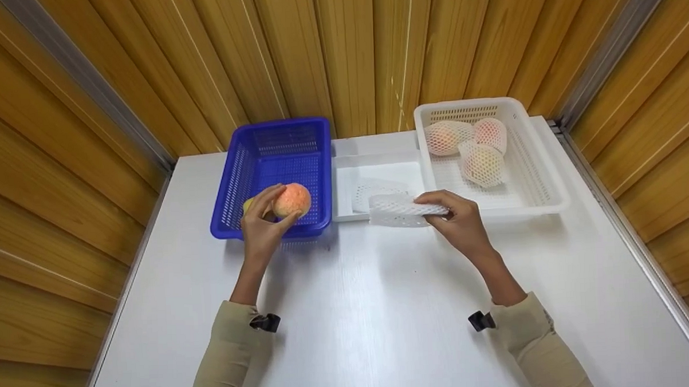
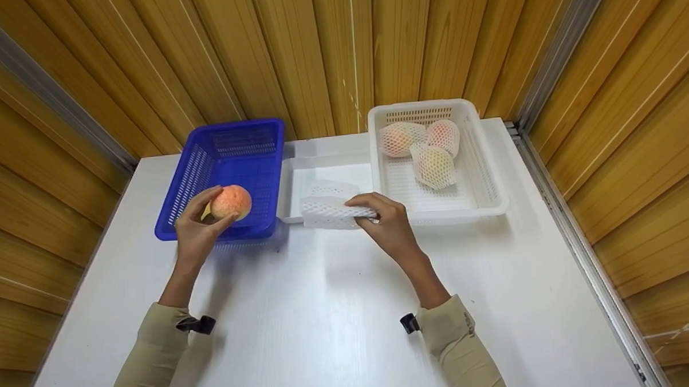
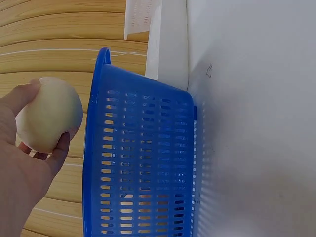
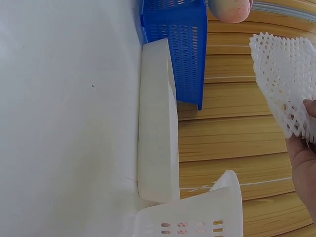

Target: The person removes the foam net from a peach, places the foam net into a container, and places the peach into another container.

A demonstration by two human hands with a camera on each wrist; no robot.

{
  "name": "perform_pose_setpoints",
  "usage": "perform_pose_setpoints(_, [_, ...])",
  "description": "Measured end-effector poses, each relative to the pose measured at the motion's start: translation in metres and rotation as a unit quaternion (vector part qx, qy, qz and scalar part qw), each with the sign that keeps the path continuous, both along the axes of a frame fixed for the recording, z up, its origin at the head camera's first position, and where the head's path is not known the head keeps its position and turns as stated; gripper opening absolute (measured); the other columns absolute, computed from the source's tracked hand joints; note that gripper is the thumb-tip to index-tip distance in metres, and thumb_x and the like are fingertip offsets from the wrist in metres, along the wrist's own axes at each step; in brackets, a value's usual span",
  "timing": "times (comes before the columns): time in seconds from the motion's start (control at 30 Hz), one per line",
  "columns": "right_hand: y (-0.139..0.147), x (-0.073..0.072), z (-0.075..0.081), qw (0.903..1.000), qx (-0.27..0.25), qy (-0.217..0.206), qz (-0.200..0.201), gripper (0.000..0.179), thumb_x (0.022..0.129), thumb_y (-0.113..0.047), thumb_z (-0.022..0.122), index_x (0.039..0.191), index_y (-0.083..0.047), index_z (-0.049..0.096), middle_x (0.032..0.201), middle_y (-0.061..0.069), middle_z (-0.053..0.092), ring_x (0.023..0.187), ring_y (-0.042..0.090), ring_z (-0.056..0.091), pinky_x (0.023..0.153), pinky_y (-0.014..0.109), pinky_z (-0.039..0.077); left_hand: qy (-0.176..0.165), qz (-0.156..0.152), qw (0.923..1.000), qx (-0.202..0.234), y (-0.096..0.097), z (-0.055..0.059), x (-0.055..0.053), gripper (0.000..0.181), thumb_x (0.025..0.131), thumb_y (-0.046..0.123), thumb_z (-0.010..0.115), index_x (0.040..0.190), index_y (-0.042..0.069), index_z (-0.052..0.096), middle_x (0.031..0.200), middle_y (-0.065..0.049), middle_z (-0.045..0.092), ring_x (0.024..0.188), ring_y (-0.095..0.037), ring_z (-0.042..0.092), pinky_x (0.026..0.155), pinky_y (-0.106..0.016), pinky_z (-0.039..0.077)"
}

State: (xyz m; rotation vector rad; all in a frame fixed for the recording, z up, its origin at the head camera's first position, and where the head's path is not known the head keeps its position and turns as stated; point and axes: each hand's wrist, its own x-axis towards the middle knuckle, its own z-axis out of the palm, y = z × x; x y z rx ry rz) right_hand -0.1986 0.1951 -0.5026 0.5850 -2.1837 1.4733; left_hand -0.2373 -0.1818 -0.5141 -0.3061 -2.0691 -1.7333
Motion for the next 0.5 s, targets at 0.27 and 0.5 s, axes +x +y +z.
perform_pose_setpoints(0.27, [-0.003,0.006,0.007,0.9998,0.01,0.02,-0.004,0.03,0.08,0.02,0.073,0.101,0.0,0.075,0.104,0.015,0.074,0.098,0.003,0.067,0.066,0.009,0.052,-0.025,0.052,0.998,-0.025,-0.005,-0.005,-0.012,0.056,0.073,0.006,0.091,0.126,0.009,0.072,0.132,-0.007,0.064,0.124,-0.022,0.059,0.096,-0.027,0.056])
perform_pose_setpoints(0.5, [0.008,-0.006,-0.014,0.9998,0.014,0.015,0.0,0.033,0.081,0.016,0.076,0.104,-0.008,0.077,0.106,0.008,0.075,0.095,0.003,0.067,0.063,0.011,0.052,-0.041,0.057,0.9971,-0.03,-0.006,-0.008,-0.021,0.057,0.073,0.007,0.092,0.126,0.007,0.072,0.134,-0.01,0.062,0.126,-0.026,0.058,0.097,-0.038,0.057])
